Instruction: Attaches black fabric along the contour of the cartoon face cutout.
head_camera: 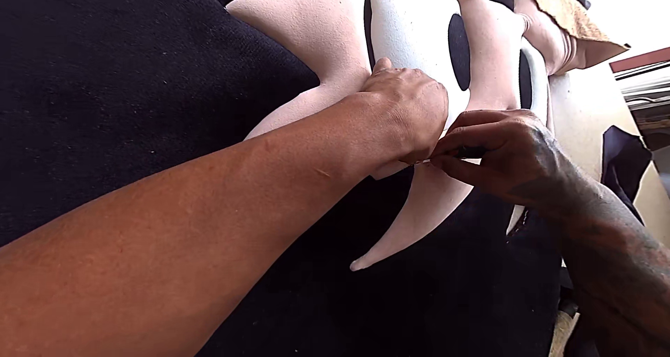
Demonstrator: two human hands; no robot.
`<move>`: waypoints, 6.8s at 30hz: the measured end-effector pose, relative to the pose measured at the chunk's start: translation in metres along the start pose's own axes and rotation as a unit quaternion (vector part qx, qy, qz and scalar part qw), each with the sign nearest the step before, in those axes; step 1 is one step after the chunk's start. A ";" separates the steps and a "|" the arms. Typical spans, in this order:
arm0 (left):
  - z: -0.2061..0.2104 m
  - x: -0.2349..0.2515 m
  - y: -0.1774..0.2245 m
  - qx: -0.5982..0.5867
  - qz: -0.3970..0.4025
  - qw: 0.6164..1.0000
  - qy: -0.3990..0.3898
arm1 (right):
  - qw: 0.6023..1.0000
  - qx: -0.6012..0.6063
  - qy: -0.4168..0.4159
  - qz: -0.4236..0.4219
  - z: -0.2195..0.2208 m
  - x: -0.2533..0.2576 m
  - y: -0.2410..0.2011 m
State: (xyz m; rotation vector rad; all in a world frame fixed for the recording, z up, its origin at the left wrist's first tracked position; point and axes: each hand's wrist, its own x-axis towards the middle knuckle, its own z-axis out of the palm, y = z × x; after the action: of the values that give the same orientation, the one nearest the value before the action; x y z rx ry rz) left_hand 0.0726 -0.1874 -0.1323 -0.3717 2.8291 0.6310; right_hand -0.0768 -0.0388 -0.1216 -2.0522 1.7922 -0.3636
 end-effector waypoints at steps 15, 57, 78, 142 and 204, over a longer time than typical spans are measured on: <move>-0.002 0.000 -0.009 -0.049 0.007 0.999 -0.014 | 0.983 -0.140 -0.076 -0.094 -0.008 0.025 -0.008; 0.002 0.002 0.002 -0.029 -0.021 0.999 -0.009 | 0.930 -0.028 0.036 0.364 0.023 -0.015 -0.058; 0.003 0.006 0.000 -0.030 -0.013 0.999 -0.014 | 0.872 -0.241 0.003 0.426 0.042 0.007 -0.089; 0.003 0.002 0.002 -0.021 -0.025 0.999 -0.008 | 0.846 -0.200 0.102 0.484 0.076 0.014 -0.131; -0.003 0.003 -0.008 -0.033 0.009 0.999 -0.024 | 0.982 -0.136 -0.044 0.124 -0.014 0.005 -0.040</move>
State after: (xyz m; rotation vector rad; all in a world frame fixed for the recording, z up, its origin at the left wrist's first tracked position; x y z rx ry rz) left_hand 0.0718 -0.1960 -0.1333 -0.3386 2.7750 0.7281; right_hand -0.0461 -0.0414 -0.0916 -1.9463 2.1062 0.0447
